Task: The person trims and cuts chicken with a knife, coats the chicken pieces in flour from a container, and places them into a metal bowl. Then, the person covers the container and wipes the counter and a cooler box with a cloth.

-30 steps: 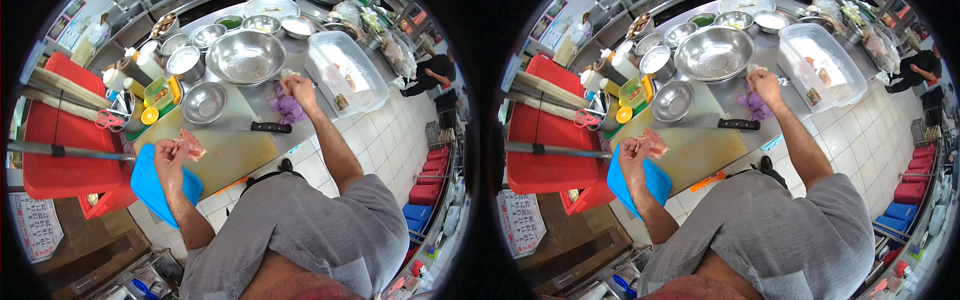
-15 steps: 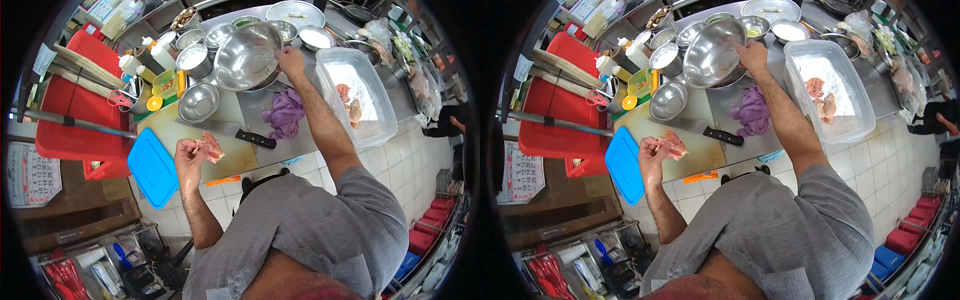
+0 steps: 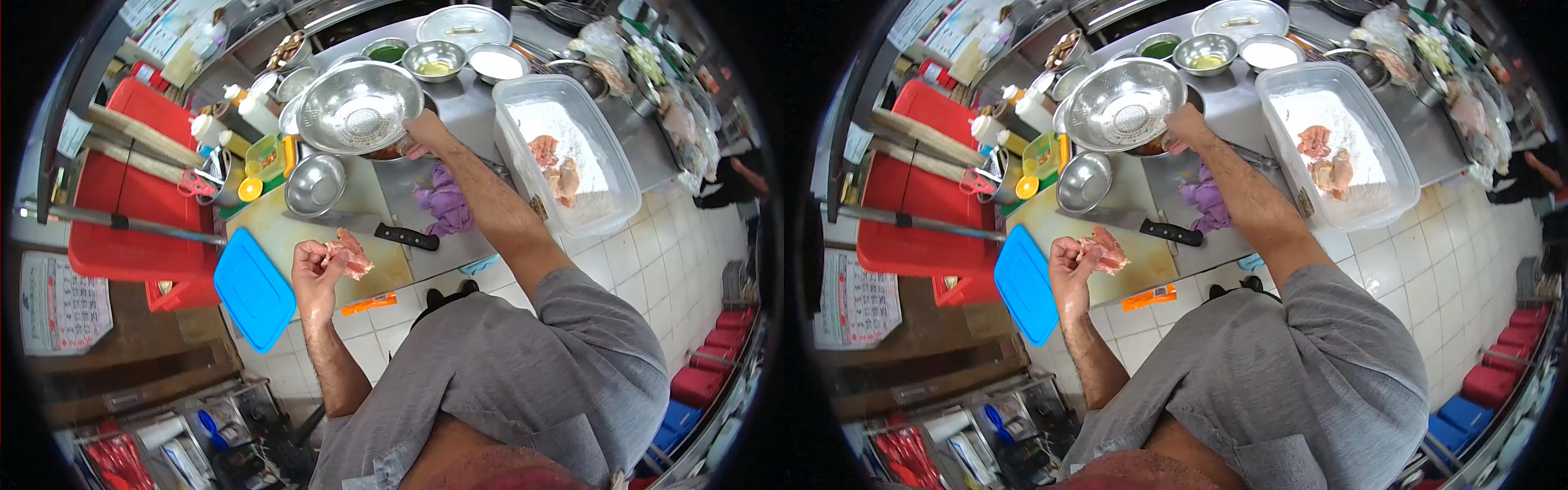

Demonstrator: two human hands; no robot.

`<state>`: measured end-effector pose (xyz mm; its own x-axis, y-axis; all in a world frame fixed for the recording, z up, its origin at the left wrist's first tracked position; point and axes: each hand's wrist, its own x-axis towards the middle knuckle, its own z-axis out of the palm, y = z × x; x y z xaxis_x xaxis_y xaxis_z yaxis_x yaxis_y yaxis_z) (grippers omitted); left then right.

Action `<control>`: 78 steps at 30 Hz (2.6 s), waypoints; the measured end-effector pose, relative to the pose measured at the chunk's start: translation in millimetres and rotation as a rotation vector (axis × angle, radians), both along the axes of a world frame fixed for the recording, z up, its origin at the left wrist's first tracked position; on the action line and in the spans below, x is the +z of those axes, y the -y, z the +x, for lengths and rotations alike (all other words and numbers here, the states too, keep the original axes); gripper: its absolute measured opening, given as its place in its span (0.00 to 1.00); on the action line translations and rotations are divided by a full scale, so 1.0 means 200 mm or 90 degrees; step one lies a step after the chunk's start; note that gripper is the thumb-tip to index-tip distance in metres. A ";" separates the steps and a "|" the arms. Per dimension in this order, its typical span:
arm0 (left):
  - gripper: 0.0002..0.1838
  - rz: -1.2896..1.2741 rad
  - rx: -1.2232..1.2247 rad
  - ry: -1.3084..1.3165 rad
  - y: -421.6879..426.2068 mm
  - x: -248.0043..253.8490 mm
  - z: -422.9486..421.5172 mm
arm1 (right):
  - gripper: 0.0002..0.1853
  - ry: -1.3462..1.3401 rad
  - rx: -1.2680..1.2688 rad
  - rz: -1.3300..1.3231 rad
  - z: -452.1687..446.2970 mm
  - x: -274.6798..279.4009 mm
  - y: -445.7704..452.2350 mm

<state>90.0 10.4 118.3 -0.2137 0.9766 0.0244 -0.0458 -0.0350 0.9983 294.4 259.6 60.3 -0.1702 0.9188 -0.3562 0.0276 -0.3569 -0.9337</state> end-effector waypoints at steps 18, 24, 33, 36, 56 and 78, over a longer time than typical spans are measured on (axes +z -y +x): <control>0.16 0.129 -0.440 -0.046 -1.02 0.36 1.11 | 0.14 0.156 -0.328 0.455 1.25 0.34 0.77; 0.15 0.139 -0.365 -0.360 -1.34 0.05 1.57 | 0.10 0.223 -0.377 0.434 1.67 0.14 0.80; 0.13 0.047 -0.221 -0.831 -1.44 -0.27 2.09 | 0.08 0.240 -0.206 0.479 1.78 0.17 0.79; 0.17 -0.169 -0.453 -0.795 -1.34 -0.10 2.13 | 0.07 0.222 -0.203 0.515 1.80 0.16 0.79; 0.17 0.109 -0.555 -0.974 -1.40 -0.07 1.96 | 0.07 0.187 -0.228 0.454 1.79 0.14 0.78; 0.33 0.056 -0.648 -1.111 -1.43 -0.28 1.85 | 0.09 0.208 -0.244 0.420 1.78 0.13 0.77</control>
